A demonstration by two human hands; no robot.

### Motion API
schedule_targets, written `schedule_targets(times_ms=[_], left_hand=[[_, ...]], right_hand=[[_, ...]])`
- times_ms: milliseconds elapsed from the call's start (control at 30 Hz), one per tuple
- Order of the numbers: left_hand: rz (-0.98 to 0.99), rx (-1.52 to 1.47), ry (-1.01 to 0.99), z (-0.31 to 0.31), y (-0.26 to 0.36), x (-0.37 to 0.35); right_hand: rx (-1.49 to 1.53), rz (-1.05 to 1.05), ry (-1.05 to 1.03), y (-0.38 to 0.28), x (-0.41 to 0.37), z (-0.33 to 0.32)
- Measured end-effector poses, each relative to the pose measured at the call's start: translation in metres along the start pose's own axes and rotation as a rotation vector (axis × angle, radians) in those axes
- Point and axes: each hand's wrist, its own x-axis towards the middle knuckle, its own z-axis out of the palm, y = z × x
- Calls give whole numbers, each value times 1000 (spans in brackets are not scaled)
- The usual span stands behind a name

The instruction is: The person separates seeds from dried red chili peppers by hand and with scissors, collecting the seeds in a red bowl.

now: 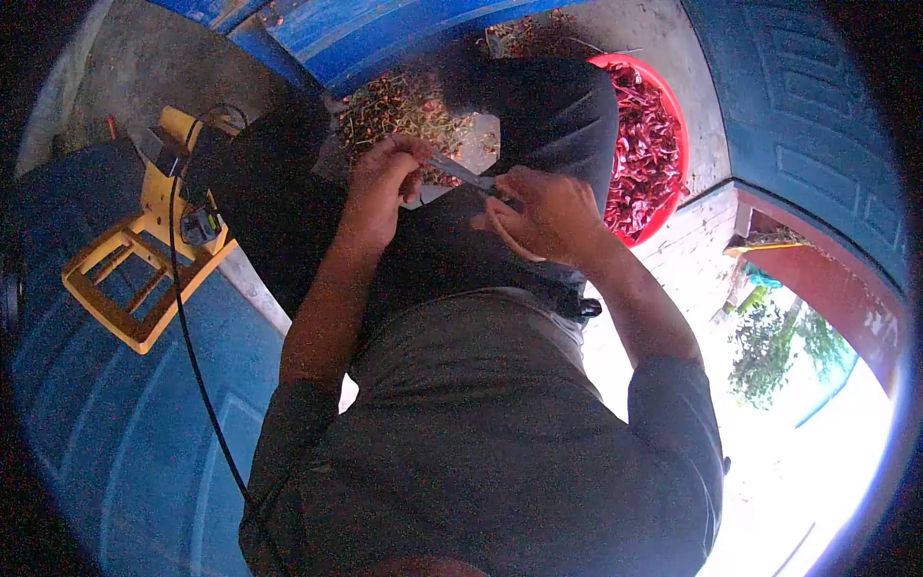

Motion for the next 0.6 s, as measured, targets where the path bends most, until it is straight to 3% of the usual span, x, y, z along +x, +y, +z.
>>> schedule_targets(times_ms=[600], left_hand=[[-73,29,50,1,-1,-1]], right_hand=[[-131,-32,90,16,6,23]])
